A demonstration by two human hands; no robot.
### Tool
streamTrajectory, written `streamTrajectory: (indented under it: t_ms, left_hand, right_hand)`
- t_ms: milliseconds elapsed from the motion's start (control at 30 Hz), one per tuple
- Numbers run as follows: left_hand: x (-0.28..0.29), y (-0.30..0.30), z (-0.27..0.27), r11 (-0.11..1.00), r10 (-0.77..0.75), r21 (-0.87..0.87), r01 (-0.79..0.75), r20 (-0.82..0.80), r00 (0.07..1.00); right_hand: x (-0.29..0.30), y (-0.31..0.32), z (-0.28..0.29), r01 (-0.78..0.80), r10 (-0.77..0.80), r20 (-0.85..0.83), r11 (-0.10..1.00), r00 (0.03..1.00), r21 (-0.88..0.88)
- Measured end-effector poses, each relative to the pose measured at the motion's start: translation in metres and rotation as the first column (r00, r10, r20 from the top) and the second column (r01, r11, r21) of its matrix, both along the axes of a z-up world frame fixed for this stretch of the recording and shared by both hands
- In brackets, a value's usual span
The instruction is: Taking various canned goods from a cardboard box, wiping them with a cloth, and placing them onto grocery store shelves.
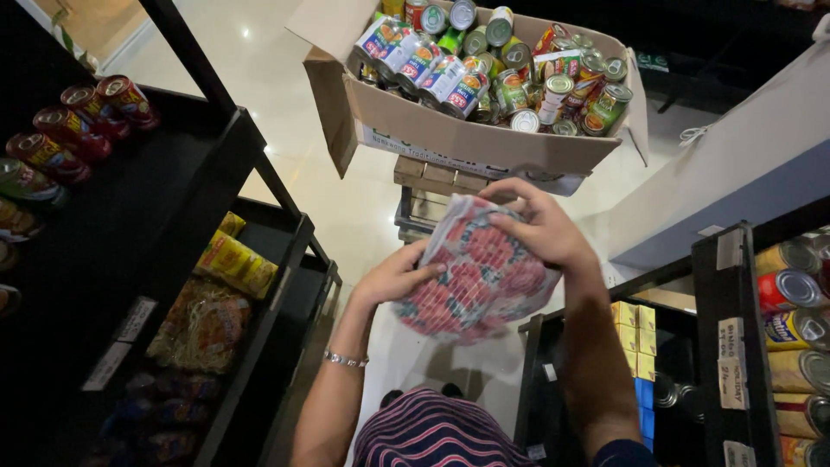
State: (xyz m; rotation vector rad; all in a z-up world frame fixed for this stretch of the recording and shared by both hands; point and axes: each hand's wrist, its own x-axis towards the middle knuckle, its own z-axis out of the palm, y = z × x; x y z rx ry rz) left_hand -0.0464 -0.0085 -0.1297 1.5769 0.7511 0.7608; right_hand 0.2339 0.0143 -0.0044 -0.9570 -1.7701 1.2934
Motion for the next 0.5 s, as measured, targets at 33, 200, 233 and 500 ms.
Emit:
streamTrajectory:
  t_ms: [33,200,233,500]
  left_hand:
    - [-0.002,-0.002,0.008,1.000,0.002,0.001,-0.002,0.002,1.000]
    - [0.024,-0.007,0.047,0.978,-0.065,0.207,-0.017,0.383,0.921]
    - [0.031,-0.011,0.051,0.979,-0.063,0.205,-0.018,0.384,0.921]
    - [0.036,-0.022,0.036,0.923,0.358,0.199,-0.328,-0.134,0.924]
  right_hand:
    - [0.006,0.003,-0.002,-0.002,0.002,0.002,1.000,1.000,0.001]
    - [0.026,0.008,-0.014,-0.178,0.142,-0.247,0.975,0.958,-0.129]
    - [0.023,0.004,-0.011,-0.180,0.143,-0.247,0.975,0.958,-0.132]
    - [0.029,0.011,0.000,0.027,-0.023,-0.453,1.000,0.891,0.003]
